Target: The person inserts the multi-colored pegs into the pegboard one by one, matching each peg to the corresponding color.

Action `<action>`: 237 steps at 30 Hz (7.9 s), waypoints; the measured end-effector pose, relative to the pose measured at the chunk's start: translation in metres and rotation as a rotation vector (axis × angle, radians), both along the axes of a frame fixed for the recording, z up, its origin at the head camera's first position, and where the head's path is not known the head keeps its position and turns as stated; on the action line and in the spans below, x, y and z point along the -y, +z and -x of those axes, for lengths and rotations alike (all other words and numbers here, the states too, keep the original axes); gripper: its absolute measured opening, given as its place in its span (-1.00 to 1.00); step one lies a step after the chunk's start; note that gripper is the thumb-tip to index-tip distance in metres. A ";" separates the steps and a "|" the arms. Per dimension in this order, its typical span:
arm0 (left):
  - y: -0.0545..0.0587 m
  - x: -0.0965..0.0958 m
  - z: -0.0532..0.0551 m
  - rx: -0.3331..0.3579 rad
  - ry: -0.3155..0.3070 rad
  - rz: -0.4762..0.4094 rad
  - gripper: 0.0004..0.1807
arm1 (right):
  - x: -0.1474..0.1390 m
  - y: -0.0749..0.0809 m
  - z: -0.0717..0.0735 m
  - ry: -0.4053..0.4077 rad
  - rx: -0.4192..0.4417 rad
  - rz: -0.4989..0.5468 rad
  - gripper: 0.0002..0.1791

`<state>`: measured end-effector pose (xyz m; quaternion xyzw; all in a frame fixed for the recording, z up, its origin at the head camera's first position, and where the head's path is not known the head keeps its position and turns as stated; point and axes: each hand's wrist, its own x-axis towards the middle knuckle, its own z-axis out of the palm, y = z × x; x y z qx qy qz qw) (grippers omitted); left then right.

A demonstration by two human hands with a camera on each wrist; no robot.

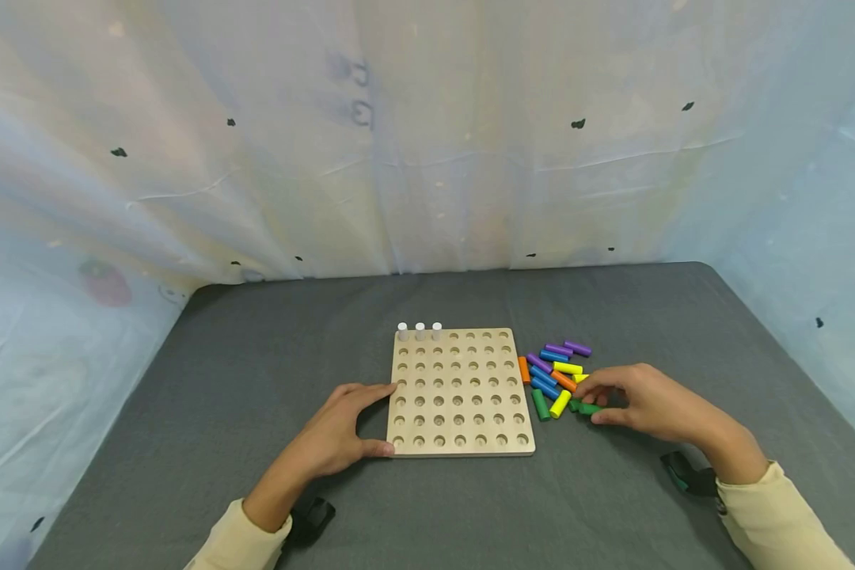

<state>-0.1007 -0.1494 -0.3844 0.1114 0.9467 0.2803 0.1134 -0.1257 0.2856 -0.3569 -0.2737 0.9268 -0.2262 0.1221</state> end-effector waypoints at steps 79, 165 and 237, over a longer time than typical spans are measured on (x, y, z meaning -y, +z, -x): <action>-0.005 0.001 -0.001 0.001 -0.011 -0.017 -0.05 | 0.107 0.006 0.040 0.027 -0.194 0.247 -0.73; -0.002 0.002 0.001 -0.011 -0.008 -0.020 -0.07 | 0.191 0.003 0.078 0.154 -0.136 0.165 -0.61; 0.004 0.011 -0.001 0.003 -0.020 -0.029 -0.07 | 0.020 0.006 0.013 0.039 -0.046 -0.116 -0.78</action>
